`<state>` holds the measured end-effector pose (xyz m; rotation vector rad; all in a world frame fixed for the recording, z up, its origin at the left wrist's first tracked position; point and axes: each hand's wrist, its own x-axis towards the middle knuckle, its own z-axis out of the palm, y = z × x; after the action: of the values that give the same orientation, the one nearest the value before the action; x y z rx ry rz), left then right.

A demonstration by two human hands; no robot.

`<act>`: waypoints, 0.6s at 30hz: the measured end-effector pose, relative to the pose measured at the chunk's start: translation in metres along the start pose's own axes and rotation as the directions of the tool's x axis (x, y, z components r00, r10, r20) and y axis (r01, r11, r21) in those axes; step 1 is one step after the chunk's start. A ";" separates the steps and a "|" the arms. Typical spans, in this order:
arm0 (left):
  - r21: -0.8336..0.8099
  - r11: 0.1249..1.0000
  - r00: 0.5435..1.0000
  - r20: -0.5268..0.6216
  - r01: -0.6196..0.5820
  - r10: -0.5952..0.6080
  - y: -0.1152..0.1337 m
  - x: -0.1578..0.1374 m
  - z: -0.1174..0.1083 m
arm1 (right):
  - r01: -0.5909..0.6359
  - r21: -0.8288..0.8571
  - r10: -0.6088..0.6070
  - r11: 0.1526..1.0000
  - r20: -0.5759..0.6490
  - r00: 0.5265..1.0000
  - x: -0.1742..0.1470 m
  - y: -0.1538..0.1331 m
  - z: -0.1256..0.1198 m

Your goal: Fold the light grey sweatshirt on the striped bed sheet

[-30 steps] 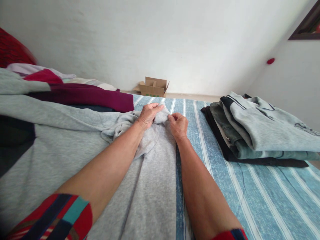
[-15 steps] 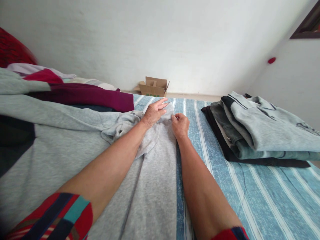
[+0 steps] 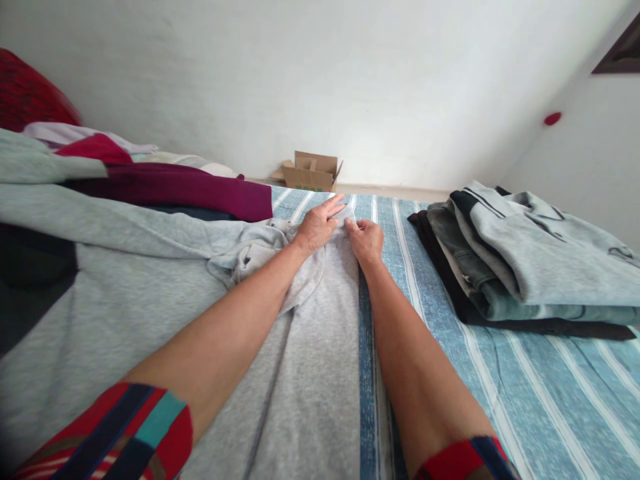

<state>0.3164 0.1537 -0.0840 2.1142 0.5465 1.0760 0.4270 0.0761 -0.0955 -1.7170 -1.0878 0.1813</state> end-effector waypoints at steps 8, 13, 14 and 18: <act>0.418 0.909 0.999 -0.043 0.017 0.001 0.015 -0.007 0.000 | -0.012 -0.163 0.011 0.987 -0.005 1.000 0.012 0.006 0.004; 0.679 0.731 0.996 0.087 -0.072 0.017 0.035 -0.015 0.003 | -0.061 -0.307 0.072 0.950 0.023 0.997 0.017 0.004 0.002; 0.691 0.715 0.989 0.145 -0.103 0.003 0.037 -0.016 0.004 | -0.067 -0.330 0.083 0.942 0.036 0.996 0.018 0.005 0.002; 0.757 0.646 0.950 0.267 -0.102 -0.163 0.037 -0.023 0.008 | -0.052 -0.385 0.103 0.921 0.112 0.988 0.027 0.011 0.003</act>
<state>0.3120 0.1114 -0.0719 2.9247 1.0068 0.4611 0.4467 0.0974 -0.0957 -2.1240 -1.2097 0.1382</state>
